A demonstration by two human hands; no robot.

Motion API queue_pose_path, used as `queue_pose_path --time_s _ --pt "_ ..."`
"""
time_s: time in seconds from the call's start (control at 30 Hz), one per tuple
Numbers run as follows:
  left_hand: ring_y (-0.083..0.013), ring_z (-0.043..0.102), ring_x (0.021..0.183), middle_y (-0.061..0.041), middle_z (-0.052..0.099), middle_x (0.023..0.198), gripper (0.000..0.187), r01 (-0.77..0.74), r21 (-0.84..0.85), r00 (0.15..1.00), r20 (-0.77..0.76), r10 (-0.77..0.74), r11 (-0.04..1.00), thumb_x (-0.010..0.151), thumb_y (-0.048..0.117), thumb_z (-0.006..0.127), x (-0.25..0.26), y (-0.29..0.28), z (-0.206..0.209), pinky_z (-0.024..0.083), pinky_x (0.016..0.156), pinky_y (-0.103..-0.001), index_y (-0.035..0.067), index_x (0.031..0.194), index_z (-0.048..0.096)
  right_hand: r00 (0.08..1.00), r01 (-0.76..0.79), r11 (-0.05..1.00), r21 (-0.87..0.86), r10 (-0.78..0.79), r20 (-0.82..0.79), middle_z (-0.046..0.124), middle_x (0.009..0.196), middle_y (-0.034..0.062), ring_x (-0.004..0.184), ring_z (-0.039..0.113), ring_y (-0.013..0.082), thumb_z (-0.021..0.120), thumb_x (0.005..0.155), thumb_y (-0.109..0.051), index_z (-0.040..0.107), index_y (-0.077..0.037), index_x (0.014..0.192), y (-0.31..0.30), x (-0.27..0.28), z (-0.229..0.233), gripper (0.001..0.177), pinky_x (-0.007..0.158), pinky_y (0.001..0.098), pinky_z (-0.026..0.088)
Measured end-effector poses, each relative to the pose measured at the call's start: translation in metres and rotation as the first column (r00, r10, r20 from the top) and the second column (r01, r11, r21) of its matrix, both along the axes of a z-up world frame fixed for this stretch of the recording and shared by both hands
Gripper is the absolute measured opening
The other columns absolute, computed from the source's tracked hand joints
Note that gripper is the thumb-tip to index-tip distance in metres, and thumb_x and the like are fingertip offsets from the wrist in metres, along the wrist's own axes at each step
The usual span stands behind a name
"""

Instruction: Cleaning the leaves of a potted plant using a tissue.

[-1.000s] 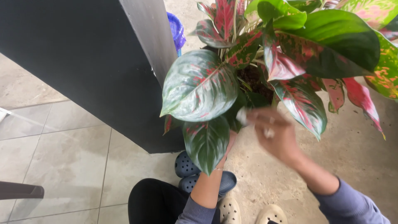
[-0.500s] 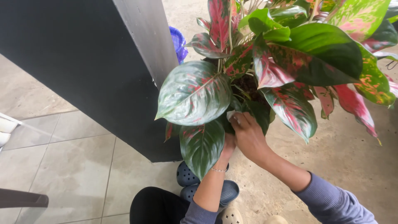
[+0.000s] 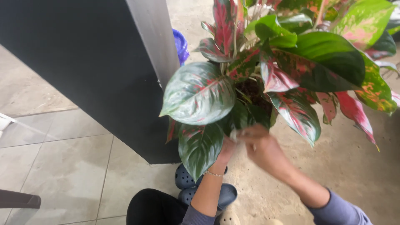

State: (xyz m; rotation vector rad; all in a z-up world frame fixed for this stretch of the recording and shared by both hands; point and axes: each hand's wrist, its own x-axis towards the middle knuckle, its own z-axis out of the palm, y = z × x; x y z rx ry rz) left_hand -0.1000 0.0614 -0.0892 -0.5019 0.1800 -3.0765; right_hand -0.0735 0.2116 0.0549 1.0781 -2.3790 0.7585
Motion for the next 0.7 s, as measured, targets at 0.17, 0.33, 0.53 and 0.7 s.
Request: queue_pose_path --time_s 0.17,0.33,0.53,0.7 --pt "-0.0276 0.047 0.135 -0.013 0.055 0.148 0.047 -0.014 -0.044 0.999 0.045 0.016 0.999 0.106 0.030 0.053 0.016 0.001 0.028 0.035 0.115 -0.043 0.003 0.145 0.053 0.996 -0.010 0.978 -0.209 -0.008 -0.088 0.071 0.119 0.0112 0.110 0.064 0.0313 0.060 0.080 0.016 0.076 -0.005 0.108 -0.008 -0.043 0.041 0.039 0.091 0.0395 0.055" --pt "-0.0293 0.048 0.135 -0.015 0.054 0.149 0.049 -0.058 -0.119 0.996 0.062 0.066 0.991 0.110 0.032 0.051 0.023 -0.019 0.021 0.036 0.116 -0.044 0.002 0.147 0.051 0.994 -0.041 0.986 -0.160 0.024 -0.103 0.070 0.121 0.0132 0.111 0.063 0.0345 0.058 0.071 0.017 0.077 -0.004 0.110 -0.003 -0.039 0.015 0.047 0.092 0.0412 0.055" --pt "-0.0313 0.050 0.134 -0.017 0.052 0.150 0.051 -0.073 -0.177 0.991 0.094 0.091 0.981 0.113 0.035 0.048 0.037 -0.031 0.014 0.037 0.116 -0.045 0.000 0.150 0.049 0.946 -0.207 0.976 -0.060 0.215 0.241 0.075 0.114 0.0109 0.108 0.071 0.0301 0.060 0.070 0.018 0.079 -0.006 0.104 0.034 0.045 0.000 0.046 0.086 0.0369 0.061" --pt "-0.0330 0.051 0.134 -0.020 0.050 0.150 0.053 -0.086 -0.200 0.985 0.128 0.113 0.976 0.117 0.038 0.045 0.061 -0.042 0.000 0.038 0.116 -0.046 -0.002 0.152 0.047 0.870 -0.144 0.985 -0.095 0.171 0.462 0.077 0.116 0.0071 0.102 0.076 0.0210 0.061 0.074 0.017 0.084 -0.012 0.101 0.072 0.029 0.056 0.046 0.078 0.0335 0.062"
